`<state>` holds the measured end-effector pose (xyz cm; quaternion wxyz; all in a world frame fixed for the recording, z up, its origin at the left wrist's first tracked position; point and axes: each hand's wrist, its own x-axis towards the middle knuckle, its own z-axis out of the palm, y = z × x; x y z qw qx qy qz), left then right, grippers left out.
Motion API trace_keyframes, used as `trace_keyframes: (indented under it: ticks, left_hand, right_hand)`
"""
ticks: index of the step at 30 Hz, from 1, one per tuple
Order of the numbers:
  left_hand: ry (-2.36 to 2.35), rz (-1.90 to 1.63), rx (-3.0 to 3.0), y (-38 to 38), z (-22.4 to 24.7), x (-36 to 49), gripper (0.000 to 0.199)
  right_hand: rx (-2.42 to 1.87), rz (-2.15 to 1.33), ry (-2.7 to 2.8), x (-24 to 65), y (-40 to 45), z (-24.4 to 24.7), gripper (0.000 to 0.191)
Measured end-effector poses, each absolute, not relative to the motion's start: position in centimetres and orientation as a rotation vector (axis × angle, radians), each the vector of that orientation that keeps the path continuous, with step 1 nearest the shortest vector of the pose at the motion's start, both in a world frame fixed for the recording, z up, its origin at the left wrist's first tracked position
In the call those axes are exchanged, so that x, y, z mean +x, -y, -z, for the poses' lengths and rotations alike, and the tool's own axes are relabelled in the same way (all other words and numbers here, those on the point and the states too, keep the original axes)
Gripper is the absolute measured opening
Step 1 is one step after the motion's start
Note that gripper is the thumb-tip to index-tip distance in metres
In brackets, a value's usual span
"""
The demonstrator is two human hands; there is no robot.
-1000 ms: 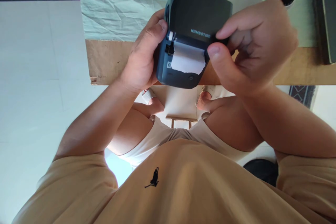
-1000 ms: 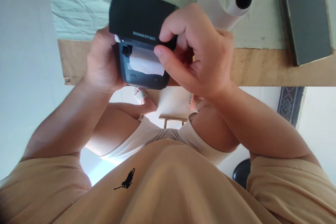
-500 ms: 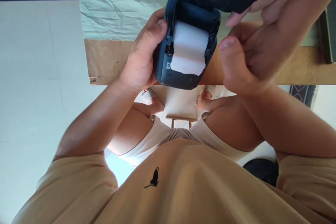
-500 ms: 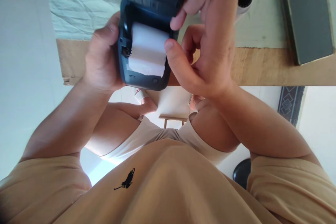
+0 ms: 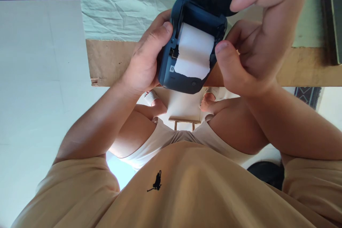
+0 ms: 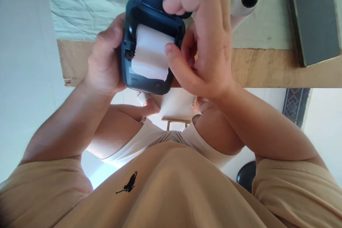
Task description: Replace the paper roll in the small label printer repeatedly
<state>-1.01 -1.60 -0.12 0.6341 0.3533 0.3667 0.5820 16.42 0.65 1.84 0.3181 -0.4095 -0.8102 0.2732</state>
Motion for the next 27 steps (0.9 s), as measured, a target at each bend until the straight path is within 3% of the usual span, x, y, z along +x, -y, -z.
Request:
trace_keyframes:
  ticks: [4, 8, 13, 21, 27]
  left_hand:
    - [-0.784, -1.270, 0.853, 1.5, 0.4, -1.5, 0.038]
    - [-0.796, -1.316, 0.844, 1.4, 0.9, -1.4, 0.051]
    - [-0.750, -1.320, 0.828, 1.1, 1.6, -1.9, 0.052]
    - [-0.686, -1.246, 0.854, 0.8, 1.6, -2.7, 0.026]
    - [-0.655, -1.242, 0.843, 0.7, 1.8, -2.9, 0.022]
  right_hand:
    - [-0.836, -0.422, 2.071, 16.4, -1.0, -1.1, 0.032]
    - [-0.820, -0.407, 2.071, 16.2, -1.3, -1.0, 0.029]
    - [-0.726, -0.457, 2.057, 15.9, -1.3, -1.3, 0.022]
    - [-0.760, -0.343, 2.175, 16.4, -1.1, -1.5, 0.021]
    - [-0.757, -0.306, 2.183, 16.4, -1.0, -1.7, 0.019]
